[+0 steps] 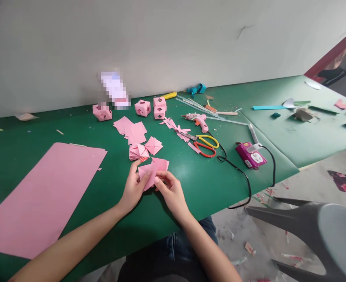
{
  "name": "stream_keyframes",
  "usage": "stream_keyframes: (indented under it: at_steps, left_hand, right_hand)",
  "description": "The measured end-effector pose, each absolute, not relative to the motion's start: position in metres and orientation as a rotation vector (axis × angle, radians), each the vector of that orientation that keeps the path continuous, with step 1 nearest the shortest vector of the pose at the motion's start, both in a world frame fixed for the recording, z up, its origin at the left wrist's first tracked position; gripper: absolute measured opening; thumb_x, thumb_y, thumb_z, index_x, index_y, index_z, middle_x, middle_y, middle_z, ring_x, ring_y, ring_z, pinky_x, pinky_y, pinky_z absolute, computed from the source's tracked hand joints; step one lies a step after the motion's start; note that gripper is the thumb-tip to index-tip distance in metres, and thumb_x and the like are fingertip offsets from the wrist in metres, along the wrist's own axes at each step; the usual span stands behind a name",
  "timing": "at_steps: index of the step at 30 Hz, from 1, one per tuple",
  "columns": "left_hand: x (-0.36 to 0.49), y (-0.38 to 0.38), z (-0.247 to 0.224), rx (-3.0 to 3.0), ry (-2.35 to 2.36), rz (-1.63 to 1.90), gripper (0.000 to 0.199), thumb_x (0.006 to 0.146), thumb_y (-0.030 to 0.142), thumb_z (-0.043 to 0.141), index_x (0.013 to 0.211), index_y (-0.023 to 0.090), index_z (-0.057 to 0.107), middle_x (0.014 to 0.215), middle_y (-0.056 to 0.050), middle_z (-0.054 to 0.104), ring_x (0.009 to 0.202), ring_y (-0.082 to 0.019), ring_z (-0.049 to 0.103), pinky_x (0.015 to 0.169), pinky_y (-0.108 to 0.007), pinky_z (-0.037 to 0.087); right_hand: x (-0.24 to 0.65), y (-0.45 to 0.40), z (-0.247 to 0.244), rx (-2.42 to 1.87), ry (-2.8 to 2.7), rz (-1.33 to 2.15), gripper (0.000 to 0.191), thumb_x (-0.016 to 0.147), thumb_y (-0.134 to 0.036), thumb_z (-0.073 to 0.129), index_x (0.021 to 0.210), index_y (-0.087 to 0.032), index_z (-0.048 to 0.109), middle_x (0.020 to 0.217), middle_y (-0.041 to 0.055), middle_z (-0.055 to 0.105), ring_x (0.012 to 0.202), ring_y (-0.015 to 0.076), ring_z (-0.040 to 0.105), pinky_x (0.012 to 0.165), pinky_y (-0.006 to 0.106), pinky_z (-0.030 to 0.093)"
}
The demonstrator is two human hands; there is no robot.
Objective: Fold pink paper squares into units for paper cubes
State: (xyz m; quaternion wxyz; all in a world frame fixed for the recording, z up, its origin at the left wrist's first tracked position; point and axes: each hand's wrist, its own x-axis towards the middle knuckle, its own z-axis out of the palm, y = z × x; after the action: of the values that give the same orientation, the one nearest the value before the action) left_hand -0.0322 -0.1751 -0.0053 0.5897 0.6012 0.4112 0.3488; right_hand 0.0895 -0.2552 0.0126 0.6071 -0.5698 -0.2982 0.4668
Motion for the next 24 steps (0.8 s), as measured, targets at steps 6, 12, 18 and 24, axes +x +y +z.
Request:
stream_keyframes:
  at_steps: [6, 12, 18, 24]
  left_hand:
    - [-0.031, -0.178, 0.0, 1.221, 0.875, 0.675, 0.073, 0.088, 0.05, 0.068, 0.144, 0.022, 0.032, 0.084, -0.003, 0.074, 0.071, -0.019, 0.071, 0.063, -0.028, 0.055]
    - [-0.031, -0.177, -0.001, 1.133, 0.824, 0.726, 0.079, 0.082, 0.053, 0.073, 0.141, 0.023, 0.029, 0.096, -0.006, 0.073, 0.075, -0.019, 0.072, 0.069, -0.03, 0.057]
    - [-0.038, -0.179, 0.002, 1.23, 0.857, 0.962, 0.043, 0.094, 0.049, 0.058, 0.124, 0.021, 0.046, 0.106, -0.009, 0.066, 0.098, -0.022, 0.069, 0.077, -0.031, 0.057]
    - [-0.038, -0.177, 0.006, 1.203, 0.866, 0.865, 0.042, 0.084, 0.034, 0.073, 0.117, 0.02, 0.051, 0.096, -0.005, 0.065, 0.087, -0.017, 0.067, 0.073, -0.026, 0.057]
  right_hand:
    - [0.085, -0.253, 0.009, -1.341, -0.718, 1.076, 0.027, 0.079, -0.046, 0.076, 0.089, -0.021, 0.069, 0.08, 0.0015, 0.063, 0.07, 0.0163, 0.059, 0.062, 0.027, 0.051]
    - [0.085, -0.245, 0.016, -1.355, -0.664, 1.035, 0.022, 0.082, -0.044, 0.075, 0.086, -0.022, 0.072, 0.087, 0.0041, 0.067, 0.081, 0.0206, 0.063, 0.073, 0.031, 0.053]
    - [0.093, -0.234, 0.022, -1.352, -0.617, 1.079, 0.032, 0.08, -0.048, 0.075, 0.094, -0.019, 0.076, 0.08, 0.0045, 0.071, 0.075, 0.021, 0.063, 0.069, 0.032, 0.054]
    - [0.097, -0.238, 0.011, -1.342, -0.564, 1.156, 0.033, 0.078, -0.047, 0.077, 0.096, -0.019, 0.077, 0.083, 0.0049, 0.073, 0.069, 0.0176, 0.062, 0.065, 0.03, 0.053]
